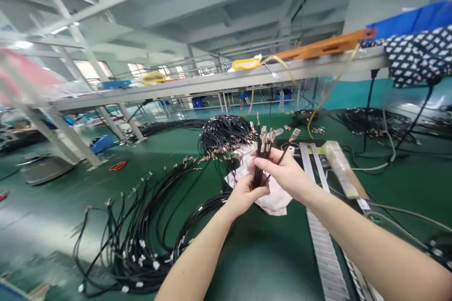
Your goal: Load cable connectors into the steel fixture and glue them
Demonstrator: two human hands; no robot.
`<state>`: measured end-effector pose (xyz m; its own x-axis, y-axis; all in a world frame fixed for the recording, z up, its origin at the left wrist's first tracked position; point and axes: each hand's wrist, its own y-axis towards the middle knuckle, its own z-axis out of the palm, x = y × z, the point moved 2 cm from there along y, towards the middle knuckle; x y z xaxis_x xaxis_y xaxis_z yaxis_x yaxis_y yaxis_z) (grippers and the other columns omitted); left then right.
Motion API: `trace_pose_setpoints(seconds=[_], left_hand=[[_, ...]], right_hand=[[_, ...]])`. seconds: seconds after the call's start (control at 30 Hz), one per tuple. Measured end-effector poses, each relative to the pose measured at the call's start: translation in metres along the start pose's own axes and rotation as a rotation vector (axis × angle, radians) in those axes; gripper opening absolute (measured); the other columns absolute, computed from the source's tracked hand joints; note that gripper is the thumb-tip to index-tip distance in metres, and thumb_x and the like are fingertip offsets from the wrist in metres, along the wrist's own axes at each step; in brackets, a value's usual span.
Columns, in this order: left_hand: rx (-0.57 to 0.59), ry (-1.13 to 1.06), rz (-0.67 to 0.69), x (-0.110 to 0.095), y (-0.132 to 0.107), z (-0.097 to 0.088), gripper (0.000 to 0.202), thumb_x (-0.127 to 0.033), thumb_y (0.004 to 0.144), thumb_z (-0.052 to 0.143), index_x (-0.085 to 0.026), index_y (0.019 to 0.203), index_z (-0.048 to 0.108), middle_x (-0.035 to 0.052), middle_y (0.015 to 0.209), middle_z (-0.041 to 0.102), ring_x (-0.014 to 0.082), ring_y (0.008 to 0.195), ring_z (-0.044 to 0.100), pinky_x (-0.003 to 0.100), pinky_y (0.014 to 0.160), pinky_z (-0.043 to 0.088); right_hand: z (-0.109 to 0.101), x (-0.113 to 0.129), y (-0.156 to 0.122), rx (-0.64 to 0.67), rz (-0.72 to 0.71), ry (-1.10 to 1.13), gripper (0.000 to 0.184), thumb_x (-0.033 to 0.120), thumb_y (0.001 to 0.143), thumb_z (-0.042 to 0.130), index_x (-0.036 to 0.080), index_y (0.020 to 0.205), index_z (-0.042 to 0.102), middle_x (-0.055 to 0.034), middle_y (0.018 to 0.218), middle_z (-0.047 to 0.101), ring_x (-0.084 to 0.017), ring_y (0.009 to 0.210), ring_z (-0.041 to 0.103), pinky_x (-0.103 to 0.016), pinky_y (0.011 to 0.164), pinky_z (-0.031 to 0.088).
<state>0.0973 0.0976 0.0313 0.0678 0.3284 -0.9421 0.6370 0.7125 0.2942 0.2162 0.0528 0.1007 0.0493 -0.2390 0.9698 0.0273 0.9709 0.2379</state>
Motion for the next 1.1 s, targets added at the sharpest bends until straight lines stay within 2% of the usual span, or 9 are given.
trace_pose_setpoints(seconds=[0.1,0.2,0.4,0.5,0.6,0.77,0.87,1.0,1.1], left_hand=[[0.045,0.096,0.030,-0.006,-0.001,-0.039,0.030,-0.046,0.070,0.066,-0.017,0.077,0.063,0.0032,0.082,0.064,0.0188,0.082,0.055,0.028,0.078,0.042],[0.002,0.093,0.047,0.000,-0.003,-0.057,0.039,-0.052,0.075,0.060,-0.016,0.061,0.058,0.0011,0.060,0.058,0.0148,0.062,0.052,0.026,0.065,0.042],[-0.440,-0.085,0.109,0.028,0.009,-0.048,0.047,-0.061,0.085,0.036,-0.018,0.069,0.045,-0.0052,0.052,0.042,0.0075,0.043,0.034,0.019,0.043,0.026],[-0.575,-0.146,0.117,0.035,0.010,-0.044,0.047,-0.063,0.084,0.038,-0.019,0.068,0.041,-0.0061,0.051,0.042,0.0068,0.041,0.034,0.018,0.042,0.026],[-0.631,-0.171,0.136,0.035,0.007,-0.042,0.045,-0.060,0.080,0.048,-0.019,0.066,0.041,-0.0054,0.052,0.046,0.0066,0.042,0.037,0.018,0.044,0.029],[-0.636,-0.272,0.150,0.033,0.006,-0.041,0.042,-0.057,0.075,0.059,-0.019,0.070,0.042,-0.0059,0.054,0.047,0.0074,0.047,0.042,0.018,0.045,0.031],[-0.635,-0.361,0.123,0.034,0.008,-0.042,0.044,-0.062,0.077,0.051,-0.020,0.072,0.040,-0.0054,0.053,0.047,0.0083,0.046,0.043,0.018,0.043,0.032],[-0.675,-0.430,0.100,0.036,0.008,-0.043,0.047,-0.067,0.080,0.042,-0.020,0.074,0.040,-0.0049,0.052,0.048,0.0087,0.044,0.043,0.019,0.042,0.032],[-0.698,-0.428,0.122,0.036,0.006,-0.042,0.047,-0.066,0.078,0.047,-0.020,0.076,0.041,-0.0051,0.056,0.049,0.0077,0.047,0.044,0.018,0.044,0.034]], right_hand=[[0.014,0.027,0.017,0.013,-0.118,-0.012,0.024,0.032,0.070,0.064,0.016,0.087,0.062,-0.0034,0.077,0.068,-0.018,0.078,0.063,-0.035,0.078,0.048],[0.020,0.045,0.030,0.100,-0.141,0.035,0.029,0.033,0.068,0.067,0.016,0.091,0.062,-0.0047,0.078,0.069,-0.019,0.078,0.064,-0.039,0.081,0.047],[0.026,0.054,0.041,0.182,-0.149,-0.043,0.063,0.028,0.066,0.072,0.030,0.124,0.046,-0.0044,0.119,0.058,-0.018,0.099,0.059,-0.036,0.090,0.043],[0.030,0.051,0.044,0.084,-0.090,-0.122,0.076,0.032,0.068,0.072,0.031,0.133,0.033,-0.0074,0.122,0.054,-0.019,0.097,0.060,-0.037,0.086,0.045],[0.036,0.046,0.052,-0.080,-0.093,-0.198,0.076,0.036,0.062,0.075,0.022,0.127,0.039,-0.0092,0.108,0.060,-0.020,0.085,0.061,-0.035,0.072,0.049],[0.044,0.039,0.064,-0.162,-0.225,-0.278,0.027,0.032,0.062,0.071,0.017,0.079,0.057,0.0037,0.058,0.053,-0.012,0.053,0.049,-0.028,0.052,0.041],[0.043,0.039,0.062,-0.116,-0.258,-0.248,0.025,0.032,0.065,0.068,0.018,0.083,0.060,0.0022,0.063,0.059,-0.013,0.060,0.055,-0.030,0.063,0.044],[0.040,0.041,0.061,0.062,-0.156,0.001,0.043,0.032,0.062,0.071,0.020,0.102,0.058,-0.0039,0.086,0.068,-0.018,0.081,0.064,-0.035,0.078,0.045],[0.037,0.040,0.066,0.031,-0.098,0.104,0.048,0.028,0.056,0.076,0.023,0.100,0.056,-0.0022,0.090,0.067,-0.017,0.082,0.063,-0.034,0.076,0.045]])
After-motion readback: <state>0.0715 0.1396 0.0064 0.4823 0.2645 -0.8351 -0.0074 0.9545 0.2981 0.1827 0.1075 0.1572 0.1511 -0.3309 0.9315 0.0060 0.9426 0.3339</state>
